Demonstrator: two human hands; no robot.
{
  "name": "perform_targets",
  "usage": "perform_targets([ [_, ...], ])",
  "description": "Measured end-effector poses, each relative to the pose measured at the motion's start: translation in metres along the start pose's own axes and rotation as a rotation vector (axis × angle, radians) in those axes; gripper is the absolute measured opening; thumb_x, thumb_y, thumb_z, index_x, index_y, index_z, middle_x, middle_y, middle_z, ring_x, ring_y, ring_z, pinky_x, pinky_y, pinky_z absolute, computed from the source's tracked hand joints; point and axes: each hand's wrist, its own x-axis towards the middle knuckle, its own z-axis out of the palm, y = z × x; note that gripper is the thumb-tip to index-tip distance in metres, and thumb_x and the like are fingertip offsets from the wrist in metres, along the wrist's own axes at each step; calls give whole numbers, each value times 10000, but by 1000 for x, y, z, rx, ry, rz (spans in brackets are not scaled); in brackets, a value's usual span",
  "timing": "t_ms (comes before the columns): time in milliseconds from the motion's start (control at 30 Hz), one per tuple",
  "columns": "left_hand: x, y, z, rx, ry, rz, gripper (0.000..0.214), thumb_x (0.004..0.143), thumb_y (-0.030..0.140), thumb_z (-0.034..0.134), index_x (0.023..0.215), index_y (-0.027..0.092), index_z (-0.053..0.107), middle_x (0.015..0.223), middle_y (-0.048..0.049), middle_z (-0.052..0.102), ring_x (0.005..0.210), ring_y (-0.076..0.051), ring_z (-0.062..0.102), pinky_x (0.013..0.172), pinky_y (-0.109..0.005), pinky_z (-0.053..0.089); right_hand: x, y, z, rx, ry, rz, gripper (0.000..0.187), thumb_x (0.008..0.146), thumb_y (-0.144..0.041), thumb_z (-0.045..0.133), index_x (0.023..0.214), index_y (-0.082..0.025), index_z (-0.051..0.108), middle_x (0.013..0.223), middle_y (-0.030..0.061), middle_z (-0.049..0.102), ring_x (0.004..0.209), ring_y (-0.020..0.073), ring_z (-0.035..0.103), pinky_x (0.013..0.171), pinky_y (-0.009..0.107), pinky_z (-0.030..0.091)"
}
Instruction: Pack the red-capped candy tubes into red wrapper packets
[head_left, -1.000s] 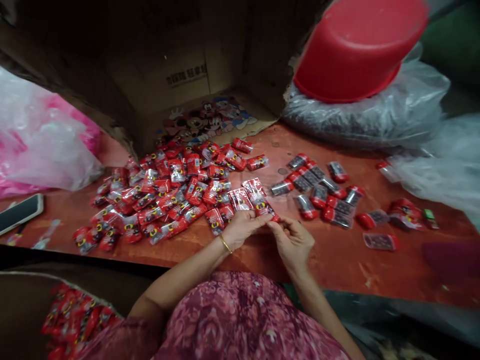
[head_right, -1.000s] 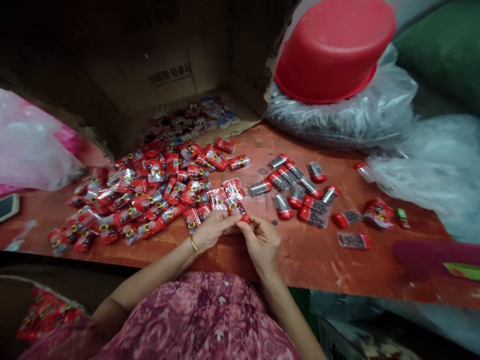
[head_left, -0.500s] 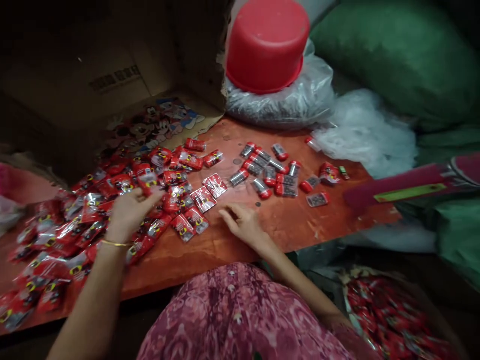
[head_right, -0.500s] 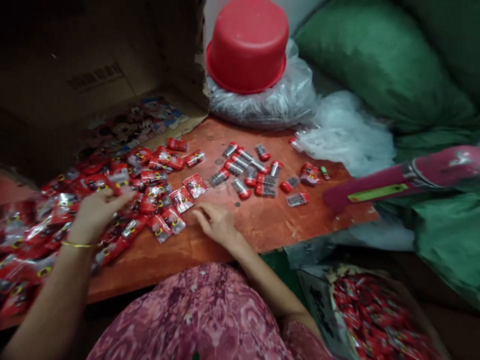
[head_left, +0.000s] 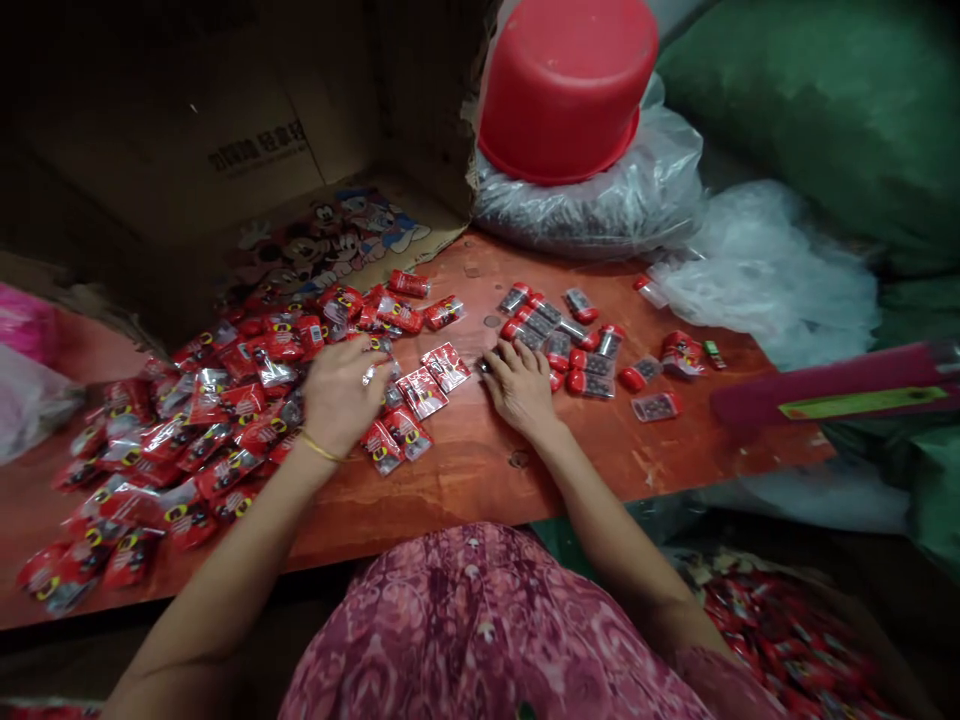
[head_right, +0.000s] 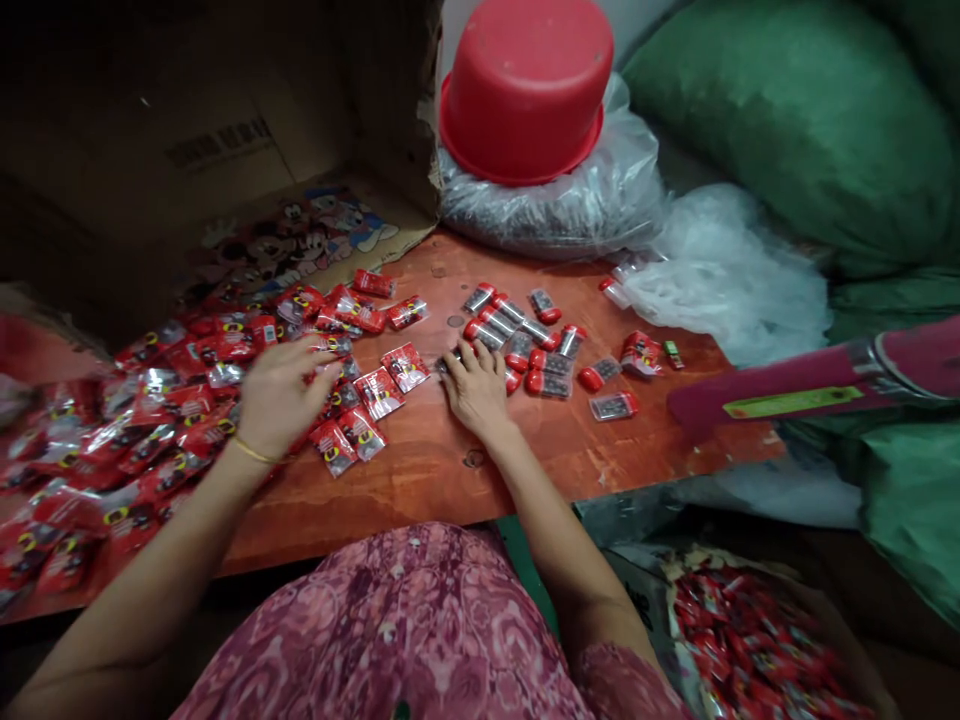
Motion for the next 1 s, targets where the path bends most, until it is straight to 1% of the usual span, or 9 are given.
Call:
perform_targets([
  [33,-1,6,15,-46,-71,52,290,838,367,471,880,180,689,1106,-104,631,1028,-259,551,937,-405,380,-6,2,0,5,14,-4,352,893,-334,420,1184,-202,568,1330,93,498,1240,283,364,1009,471,231],
  [67,0,12,29,-62,-112,80,281,837,354,473,899,189,691,1121,-101,626,1063,-263,533,949,-416,373,-13,4,-1,14,27,-15,339,887,-328,430,1166,-207,579,1314,85,514,1233,272,374,1013,462,225],
  [133,7,22,52,-42,-149,122,293,847,346,456,971,202,679,1171,-95,602,1132,-268,489,971,-429,355,-27,6,-4,34,50,-40,314,878,-318,440,1130,-217,598,1282,74,543,1219,255,395,1016,450,220],
  [200,19,30,68,9,-192,132,301,841,368,473,1004,211,671,1213,-94,578,1179,-281,449,986,-445,333,-39,7,-6,45,72,-63,311,873,-330,443,1111,-213,605,1272,78,550,1215,247,404,1014,436,226],
  [300,33,34,81,68,-308,105,287,805,420,531,944,229,695,1234,-90,569,1215,-319,405,996,-488,298,-48,5,-7,32,94,-74,353,866,-371,451,1139,-194,588,1294,99,528,1231,253,390,1010,424,237],
  [400,36,33,86,61,-357,70,270,822,418,507,906,257,707,1208,-68,593,1238,-326,379,1013,-517,259,-50,4,-6,33,106,-71,365,864,-383,456,1152,-196,579,1290,100,530,1232,251,392,1012,420,237],
  [600,30,37,90,21,-319,-5,276,856,338,457,943,250,704,1215,-55,599,1285,-331,331,1054,-544,177,-48,5,-5,63,152,-74,339,857,-381,475,1103,-185,602,1256,106,555,1216,244,410,1014,417,237],
  [867,35,36,94,-17,-269,-27,234,836,324,490,861,272,717,1165,-38,633,1246,-314,401,1047,-557,187,-50,5,-2,74,270,-47,265,849,-338,503,1006,-179,647,1186,104,607,1187,251,451,1006,428,243],
  [1000,38,38,91,-37,-233,-41,236,832,276,495,789,221,720,1181,-59,622,1270,-295,389,1069,-526,182,-49,-1,-9,149,348,9,231,851,-307,498,954,-177,658,1129,102,643,1139,252,499,982,431,279],
])
